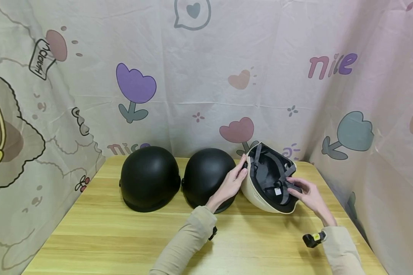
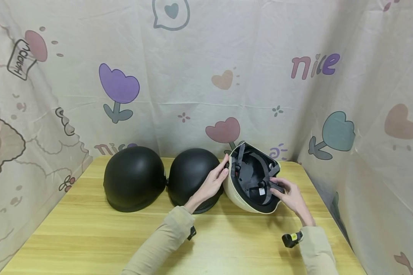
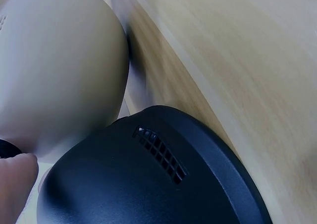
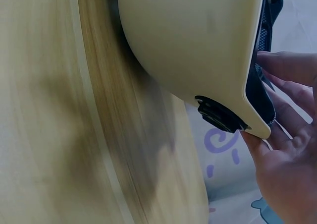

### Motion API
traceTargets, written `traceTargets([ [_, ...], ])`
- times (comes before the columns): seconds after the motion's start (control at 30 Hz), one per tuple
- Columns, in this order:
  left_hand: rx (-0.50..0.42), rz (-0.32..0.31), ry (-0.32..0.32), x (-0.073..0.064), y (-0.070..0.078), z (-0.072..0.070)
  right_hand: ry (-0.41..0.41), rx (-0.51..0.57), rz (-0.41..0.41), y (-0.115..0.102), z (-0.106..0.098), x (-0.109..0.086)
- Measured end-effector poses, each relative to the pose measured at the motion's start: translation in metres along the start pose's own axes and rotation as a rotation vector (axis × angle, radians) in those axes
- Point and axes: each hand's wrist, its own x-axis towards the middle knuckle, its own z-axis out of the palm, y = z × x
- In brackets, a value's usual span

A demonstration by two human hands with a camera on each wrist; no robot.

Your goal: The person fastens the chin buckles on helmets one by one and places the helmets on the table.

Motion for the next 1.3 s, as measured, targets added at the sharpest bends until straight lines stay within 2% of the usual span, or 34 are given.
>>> traceTargets([
  [0.33,-0.001,0.01,0.021,-0.001,0.0,0.0,-0.036,0.069,0.036,0.004,0.001,-0.002],
  [0.5,0.012,-0.016,0.04,-0.001,0.0,0.0,-0.061,0.1,0.032,0.006,0.001,-0.003],
  [0.8,0.007,-0.014,0.065,0.0,0.002,0.001,-0.076,0.114,0.037,0.005,0.001,-0.004],
  [1.03,-0.029,0.01,0.061,-0.001,-0.001,0.001,-0.087,0.11,0.072,0.008,0.0,-0.005],
  [1.3,-0.004,0.006,0.055,-0.002,-0.002,0.001,-0.137,0.128,0.1,0.013,-0.001,-0.008],
])
